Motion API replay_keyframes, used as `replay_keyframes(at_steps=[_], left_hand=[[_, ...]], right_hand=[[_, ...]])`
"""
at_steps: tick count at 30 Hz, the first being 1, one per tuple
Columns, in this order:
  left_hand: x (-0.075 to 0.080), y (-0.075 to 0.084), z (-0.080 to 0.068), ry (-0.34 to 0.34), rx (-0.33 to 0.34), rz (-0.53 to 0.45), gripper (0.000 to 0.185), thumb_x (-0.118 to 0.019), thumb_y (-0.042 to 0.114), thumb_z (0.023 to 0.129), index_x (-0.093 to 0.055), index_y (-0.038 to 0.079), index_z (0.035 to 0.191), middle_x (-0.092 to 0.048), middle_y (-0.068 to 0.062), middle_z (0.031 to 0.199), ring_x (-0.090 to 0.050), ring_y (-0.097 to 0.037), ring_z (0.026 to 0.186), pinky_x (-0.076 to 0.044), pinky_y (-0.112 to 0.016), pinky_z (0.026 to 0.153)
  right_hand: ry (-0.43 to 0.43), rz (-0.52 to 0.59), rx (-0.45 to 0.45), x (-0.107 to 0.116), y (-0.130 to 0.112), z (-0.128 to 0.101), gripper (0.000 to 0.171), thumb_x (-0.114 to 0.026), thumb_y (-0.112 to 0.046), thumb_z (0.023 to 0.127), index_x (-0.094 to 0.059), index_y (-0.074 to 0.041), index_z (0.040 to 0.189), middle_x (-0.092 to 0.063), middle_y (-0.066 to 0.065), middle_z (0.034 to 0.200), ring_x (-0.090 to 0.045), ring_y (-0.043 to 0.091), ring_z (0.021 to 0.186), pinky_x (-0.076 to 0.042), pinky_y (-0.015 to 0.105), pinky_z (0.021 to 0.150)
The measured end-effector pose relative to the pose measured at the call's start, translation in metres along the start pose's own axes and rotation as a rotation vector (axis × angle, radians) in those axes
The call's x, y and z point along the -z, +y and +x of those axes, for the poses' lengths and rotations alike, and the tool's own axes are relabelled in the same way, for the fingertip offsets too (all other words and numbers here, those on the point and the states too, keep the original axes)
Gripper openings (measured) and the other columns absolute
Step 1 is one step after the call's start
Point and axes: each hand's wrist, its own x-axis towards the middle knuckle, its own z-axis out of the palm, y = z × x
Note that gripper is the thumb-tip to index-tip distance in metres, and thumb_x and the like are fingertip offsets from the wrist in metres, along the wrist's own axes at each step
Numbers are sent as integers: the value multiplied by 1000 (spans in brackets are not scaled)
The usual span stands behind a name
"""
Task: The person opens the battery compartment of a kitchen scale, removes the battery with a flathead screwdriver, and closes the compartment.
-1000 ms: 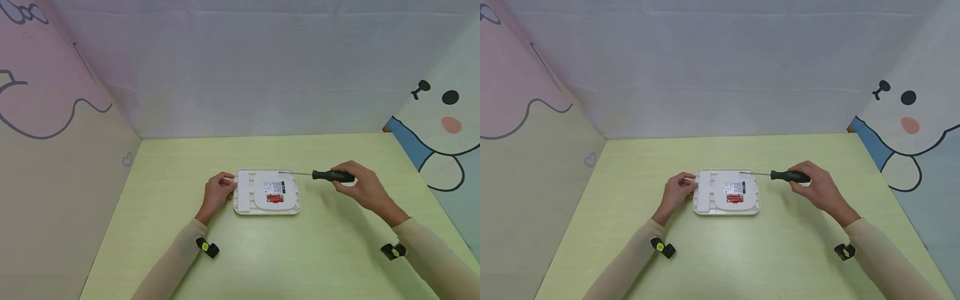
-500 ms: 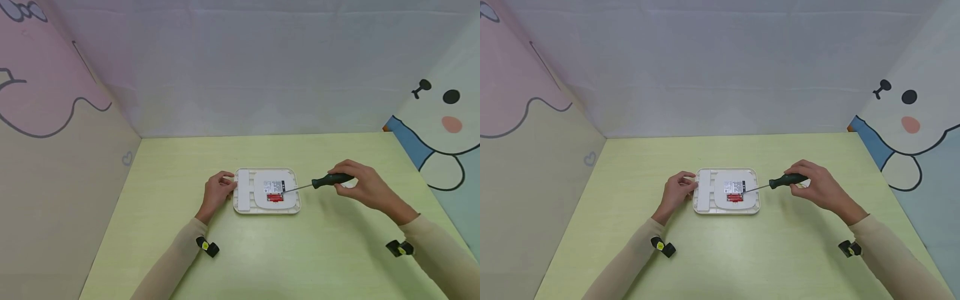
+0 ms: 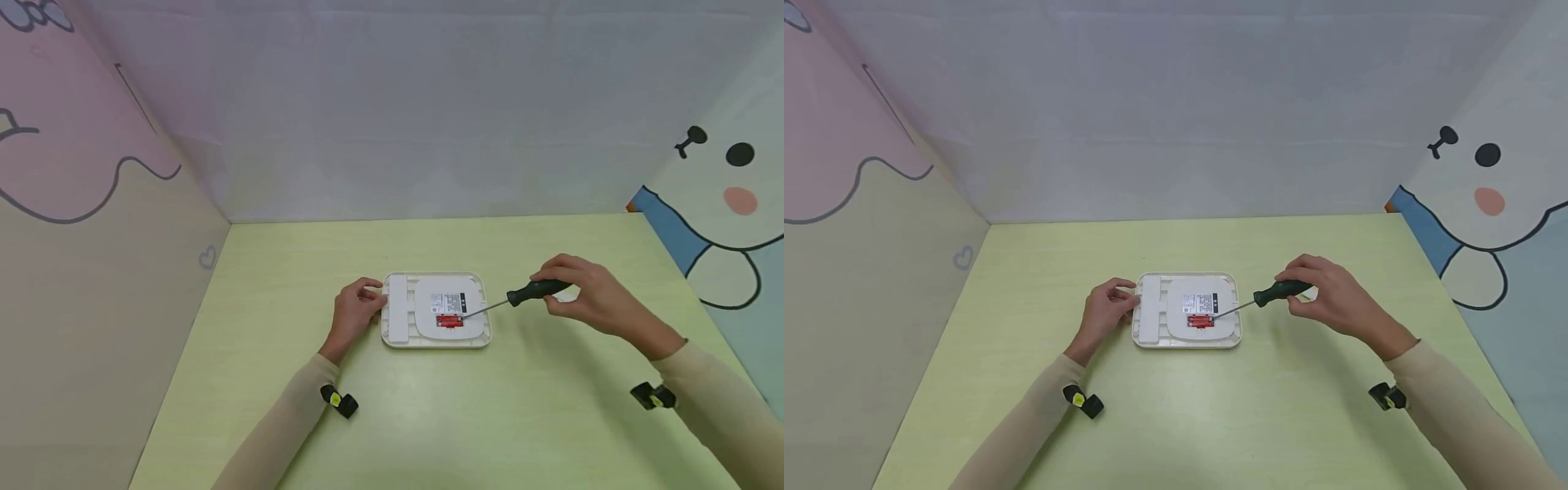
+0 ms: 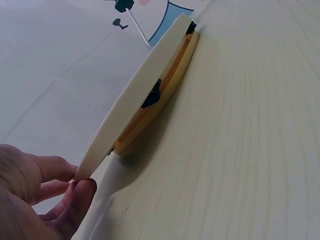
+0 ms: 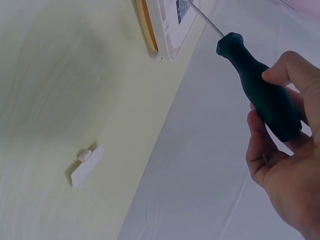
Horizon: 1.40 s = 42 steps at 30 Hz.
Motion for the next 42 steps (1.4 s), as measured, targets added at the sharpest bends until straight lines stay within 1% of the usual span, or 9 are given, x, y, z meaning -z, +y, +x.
replay_keyframes(at_steps=[4, 8, 14, 17, 21, 25, 29, 34, 42], left_hand=[[1, 0, 0, 12, 7, 23, 21, -76, 16, 83, -71, 14, 104, -71, -7, 84, -65, -13, 66, -53, -26, 55], [0, 0, -1, 23, -8, 40, 20, -76, 16, 83, -71, 13, 103, -71, -7, 84, -66, -13, 68, -53, -25, 58], [0, 1, -5, 27, -14, 59, 18, -77, 17, 83, -73, 13, 100, -72, -6, 84, -66, -13, 70, -52, -24, 60], [0, 2, -6, 33, -14, 68, 17, -77, 17, 83, -73, 14, 100, -73, -6, 84, -67, -14, 71, -51, -24, 60], [0, 3, -7, 55, -4, 68, 17, -77, 16, 82, -73, 13, 98, -72, -6, 82, -67, -13, 70, -51, -23, 60], [-2, 2, -7, 65, 22, 65, 16, -76, 15, 82, -73, 13, 97, -71, -6, 82, -65, -12, 69, -51, -23, 58], [-4, 1, -7, 73, 31, 64, 16, -76, 15, 82, -72, 12, 97, -72, -6, 83, -66, -13, 69, -51, -23, 57], [-7, 1, -7, 82, 30, 55, 16, -76, 16, 81, -72, 13, 96, -72, -6, 83, -67, -14, 70, -51, -23, 59], [-10, 0, -6, 80, 37, 37, 15, -75, 16, 80, -70, 14, 95, -71, -6, 82, -65, -13, 68, -52, -24, 56]], right_hand=[[-17, 3, 1, 0, 3, -1, 32, -77, -2, 72, -73, -13, 102, -62, -5, 98, -57, 7, 80, -48, 27, 65], [-34, 30, -33, -6, 12, -10, 32, -77, 0, 73, -72, -13, 102, -62, -7, 98, -56, 7, 79, -46, 25, 63], [-73, 81, -77, -26, 27, -27, 36, -78, 1, 74, -70, -15, 105, -65, -8, 99, -58, 5, 83, -48, 29, 70], [-57, 92, -79, -32, 32, -34, 38, -78, 1, 73, -69, -15, 106, -66, -7, 100, -59, 3, 85, -48, 27, 73], [-21, 114, -103, -36, 36, -39, 39, -79, 2, 73, -69, -16, 107, -66, -7, 100, -58, 1, 87, -45, 19, 76], [-21, 131, -121, -39, 38, -45, 39, -79, 0, 75, -69, -16, 109, -66, -5, 102, -57, -1, 89, -43, 16, 77], [-8, 116, -119, -38, 40, -48, 40, -80, 0, 74, -68, -16, 109, -67, -4, 103, -57, -1, 90, -43, 14, 78], [31, 81, -89, -27, 37, -41, 41, -79, 2, 72, -69, -14, 108, -65, -5, 101, -57, 1, 87, -41, 13, 77], [27, 68, -74, -16, 29, -31, 34, -76, 1, 75, -71, -13, 106, -64, -3, 104, -57, 6, 83, -41, 16, 65]])
